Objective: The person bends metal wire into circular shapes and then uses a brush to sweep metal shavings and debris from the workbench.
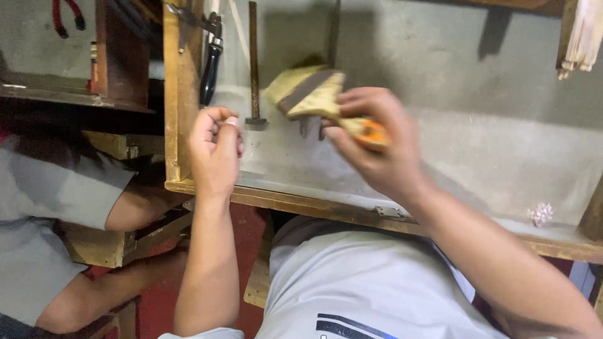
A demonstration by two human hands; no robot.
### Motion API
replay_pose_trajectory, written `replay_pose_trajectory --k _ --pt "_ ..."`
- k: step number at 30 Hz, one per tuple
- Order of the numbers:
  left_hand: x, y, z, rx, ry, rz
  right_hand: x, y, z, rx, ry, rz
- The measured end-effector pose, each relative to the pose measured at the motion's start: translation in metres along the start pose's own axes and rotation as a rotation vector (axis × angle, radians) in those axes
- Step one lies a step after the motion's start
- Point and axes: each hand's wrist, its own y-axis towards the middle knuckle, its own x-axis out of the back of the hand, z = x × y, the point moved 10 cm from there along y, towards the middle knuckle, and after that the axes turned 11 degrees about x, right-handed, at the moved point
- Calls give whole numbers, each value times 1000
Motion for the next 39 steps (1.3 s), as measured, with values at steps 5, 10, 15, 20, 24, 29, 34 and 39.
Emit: replay_pose_trajectory --k 5,10,15,20,24,29,34,39 --pt "-2 9 7 -74 -2 0 -17 -27 -5 -63 73 193" --pt "-12 2 -4 -76 95 21 39 -76 0 -263 52 378" --pt "-31 0 6 38 371 109 137 -126 -28 -507 -84 420" --pt "-115 -20 -11 -237 622 314 183 -138 -24 -474 -214 388" --pt "-191 -32 -24 -500 883 465 224 -162 -23 -492 -258 142" --pt "-235 -3 -5 -504 1125 527 156 -115 -15 -346 -136 203" --pt "-214 5 -11 -680 1137 437 189 -165 -38 -530 -137 329" --pt "-171 30 -22 -600 1160 288 295 -261 -69 -529 -260 207"
